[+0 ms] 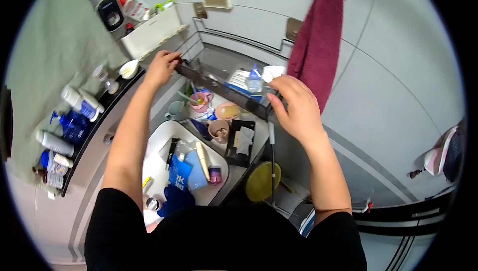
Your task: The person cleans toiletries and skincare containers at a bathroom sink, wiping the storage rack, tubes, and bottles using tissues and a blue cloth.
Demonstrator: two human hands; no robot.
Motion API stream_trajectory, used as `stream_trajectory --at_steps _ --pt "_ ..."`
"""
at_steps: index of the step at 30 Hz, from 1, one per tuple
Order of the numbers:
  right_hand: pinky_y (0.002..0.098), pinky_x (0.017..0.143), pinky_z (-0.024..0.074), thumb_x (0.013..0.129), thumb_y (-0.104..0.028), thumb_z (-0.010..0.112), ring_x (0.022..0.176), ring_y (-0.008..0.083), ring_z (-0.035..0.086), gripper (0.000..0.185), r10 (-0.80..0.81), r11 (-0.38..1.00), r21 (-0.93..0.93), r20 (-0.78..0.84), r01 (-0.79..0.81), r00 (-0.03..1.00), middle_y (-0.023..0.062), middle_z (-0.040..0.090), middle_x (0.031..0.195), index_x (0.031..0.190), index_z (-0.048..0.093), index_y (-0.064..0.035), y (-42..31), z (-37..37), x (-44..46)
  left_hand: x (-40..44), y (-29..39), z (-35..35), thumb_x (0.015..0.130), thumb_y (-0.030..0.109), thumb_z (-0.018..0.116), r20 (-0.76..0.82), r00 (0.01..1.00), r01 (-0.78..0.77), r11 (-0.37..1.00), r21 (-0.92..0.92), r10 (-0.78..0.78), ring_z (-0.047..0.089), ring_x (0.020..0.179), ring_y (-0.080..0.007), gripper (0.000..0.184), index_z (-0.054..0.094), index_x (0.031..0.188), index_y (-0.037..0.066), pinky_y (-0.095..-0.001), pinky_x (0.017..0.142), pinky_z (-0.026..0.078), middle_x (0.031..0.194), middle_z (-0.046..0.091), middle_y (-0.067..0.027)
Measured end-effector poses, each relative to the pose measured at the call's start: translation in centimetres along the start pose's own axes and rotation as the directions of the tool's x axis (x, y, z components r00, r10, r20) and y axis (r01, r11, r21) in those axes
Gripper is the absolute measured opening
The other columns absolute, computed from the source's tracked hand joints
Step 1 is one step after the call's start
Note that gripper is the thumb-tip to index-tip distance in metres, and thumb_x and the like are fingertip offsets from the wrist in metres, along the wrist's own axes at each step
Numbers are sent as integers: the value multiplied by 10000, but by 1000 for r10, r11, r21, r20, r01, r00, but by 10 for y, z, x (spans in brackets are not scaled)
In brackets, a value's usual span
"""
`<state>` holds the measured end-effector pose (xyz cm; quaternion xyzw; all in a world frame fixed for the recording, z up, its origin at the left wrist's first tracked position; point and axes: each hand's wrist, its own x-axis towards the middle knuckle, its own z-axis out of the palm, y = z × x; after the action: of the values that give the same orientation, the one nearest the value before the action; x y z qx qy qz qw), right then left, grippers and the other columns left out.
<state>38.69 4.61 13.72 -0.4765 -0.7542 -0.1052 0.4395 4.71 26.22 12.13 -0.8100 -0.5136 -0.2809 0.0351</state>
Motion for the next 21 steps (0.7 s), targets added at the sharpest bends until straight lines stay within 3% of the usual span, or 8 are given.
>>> stream_trajectory --at_steps 3,6,9,10,12,14,17,21 --pt "436 965 404 814 -106 614 1170 367 492 405 47 993 -107 34 -44 998 167 560 1197 1206 523 -64 18 -11 1 18 -17 -1 876 127 566 157 986 57 998 -26 -52 573 984 -331 237 668 1090 140 -379 867 463 1079 557 -169" --pt "484 1012 341 817 -114 604 1262 356 406 511 132 953 -278 36 -116 991 151 490 1309 1303 449 -83 28 -20 3 31 -26 -3 843 98 565 158 987 10 994 111 -27 572 919 -331 246 688 1053 136 -390 855 462 975 574 -159" --pt "465 1004 359 812 -113 611 1245 353 427 500 117 954 -280 20 -107 993 147 507 1291 1288 464 -81 42 -24 5 35 47 -13 834 98 603 74 983 -180 964 194 169 560 995 -339 257 667 1082 125 -375 881 454 1072 578 -153" --pt "446 999 376 802 -105 621 1213 360 455 499 118 963 -244 5 -113 993 155 520 1270 1278 473 -74 45 -24 6 36 73 -9 815 104 629 42 951 -310 948 76 307 557 1005 -342 289 652 1102 123 -372 894 453 1094 578 -154" --pt "435 996 386 794 -98 627 1192 365 472 500 107 968 -228 -16 -108 994 163 528 1255 1270 477 -68 46 -24 8 40 136 -9 790 133 668 326 844 -364 901 -236 426 574 994 -307 353 622 1139 114 -377 874 470 1103 590 -134" --pt "430 994 392 785 -84 632 1164 374 490 490 90 973 -212 -33 -95 995 178 542 1228 1252 490 -55 47 -24 11 47 165 14 774 183 696 507 670 -438 840 -320 542 574 1015 -301 418 603 1177 125 -375 874 469 1078 608 -138" --pt "432 989 396 781 -80 634 1160 376 492 469 95 981 -168 -44 -102 994 181 550 1214 1232 506 -47 50 -26 11 55 200 32 723 186 741 698 588 -414 893 -174 409 551 1084 -322 520 580 1215 144 -388 929 435 1124 587 -150" --pt "433 983 400 778 -81 636 1153 380 496 451 114 984 -132 -52 -120 992 185 554 1204 1211 519 -36 48 -28 10 61 208 49 659 208 794 752 550 -432 895 -116 363 541 1087 -359 653 536 1257 161 -398 926 440 1201 510 -178"
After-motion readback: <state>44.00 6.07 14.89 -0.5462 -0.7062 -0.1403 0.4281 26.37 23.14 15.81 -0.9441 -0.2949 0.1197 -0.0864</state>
